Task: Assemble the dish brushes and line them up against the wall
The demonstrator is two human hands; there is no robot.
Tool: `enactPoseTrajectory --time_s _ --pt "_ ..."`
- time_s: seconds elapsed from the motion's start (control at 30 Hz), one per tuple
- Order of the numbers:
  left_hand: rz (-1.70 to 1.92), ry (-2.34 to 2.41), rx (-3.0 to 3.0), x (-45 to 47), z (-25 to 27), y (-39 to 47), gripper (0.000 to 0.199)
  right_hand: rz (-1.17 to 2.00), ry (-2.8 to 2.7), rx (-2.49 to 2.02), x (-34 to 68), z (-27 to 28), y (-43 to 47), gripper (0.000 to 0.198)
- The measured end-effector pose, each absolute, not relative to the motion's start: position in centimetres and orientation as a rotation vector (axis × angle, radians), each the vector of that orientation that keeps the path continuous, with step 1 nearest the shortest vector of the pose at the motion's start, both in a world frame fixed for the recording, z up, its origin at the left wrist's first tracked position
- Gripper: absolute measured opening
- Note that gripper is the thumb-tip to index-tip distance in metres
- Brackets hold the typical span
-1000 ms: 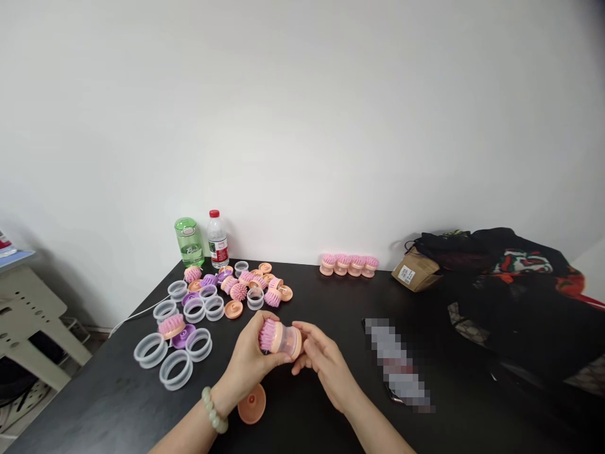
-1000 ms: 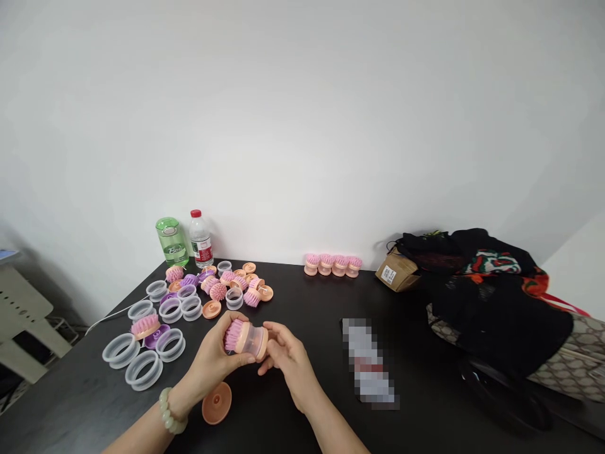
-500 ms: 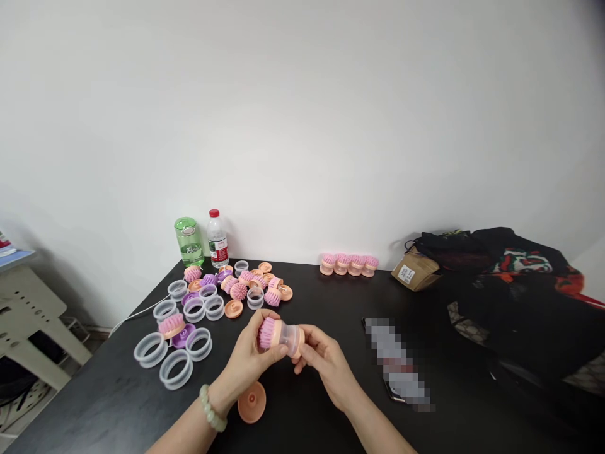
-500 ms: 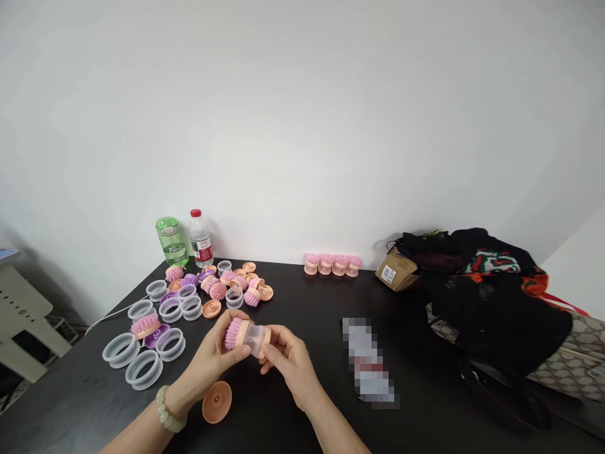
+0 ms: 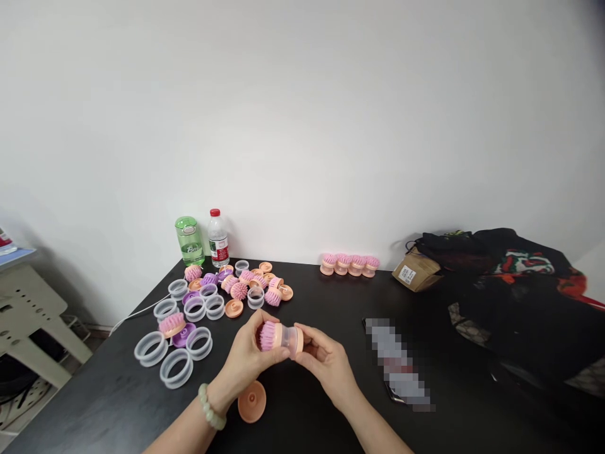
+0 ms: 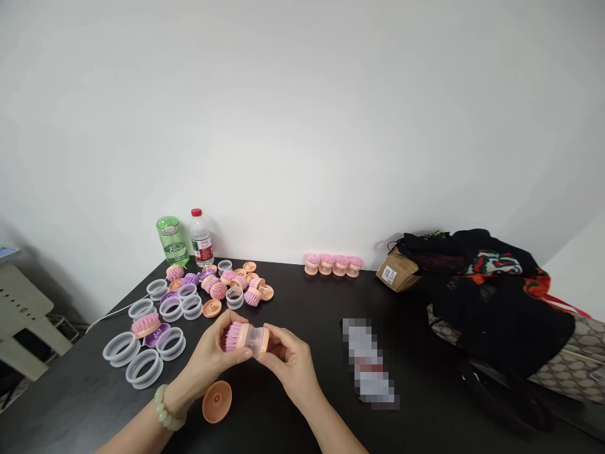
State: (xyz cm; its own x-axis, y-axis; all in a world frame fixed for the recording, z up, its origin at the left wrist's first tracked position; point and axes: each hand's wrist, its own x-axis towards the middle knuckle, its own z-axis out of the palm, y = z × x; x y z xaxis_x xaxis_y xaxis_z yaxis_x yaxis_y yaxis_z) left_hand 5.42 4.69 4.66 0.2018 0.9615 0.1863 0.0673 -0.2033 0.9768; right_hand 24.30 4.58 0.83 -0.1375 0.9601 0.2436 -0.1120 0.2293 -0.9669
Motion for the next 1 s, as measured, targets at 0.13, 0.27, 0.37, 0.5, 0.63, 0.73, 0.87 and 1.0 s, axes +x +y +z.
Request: enactPoseTrajectory --time_s 0.13,0.27,0.37,0.5,0.63,0.73,0.87,1.0 --pt "1.158 1.003 1.488 5.5 5.0 4.6 0.05 1.084 -1.433 -0.879 24.6 0.8 4.6 0.045" --pt "1.148 0.999 1.475 5.4 5.0 4.7 0.051 0.98 -1.536 -0.902 24.9 0.9 4.6 0.044" --pt "1.14 1.008 1.471 5.4 4.8 4.7 0.052 0.906 -1.588 -0.914 25.1 0.9 4.6 0.045" --pt "1.133 1.001 1.474 5.4 4.6 4.8 0.053 0.823 -1.649 -0.912 25.2 1.0 4.6 0.044" --pt "1.146 1.027 1.538 5.4 4.4 5.0 0.053 0.74 -1.708 -0.903 25.3 1.0 4.5 0.045" --pt "1.137 1.034 1.574 5.4 4.5 5.0 0.053 0.683 -1.764 -0.9 25.4 1.1 4.3 0.044" --pt "1.141 1.046 1.603 5.3 4.9 4.8 0.053 0.605 -1.836 -0.868 25.4 1.2 4.2 0.045" --pt "1.14 1.088 1.587 5.4 5.0 4.6 0.051 0.534 -1.88 -0.837 25.4 1.5 4.1 0.046"
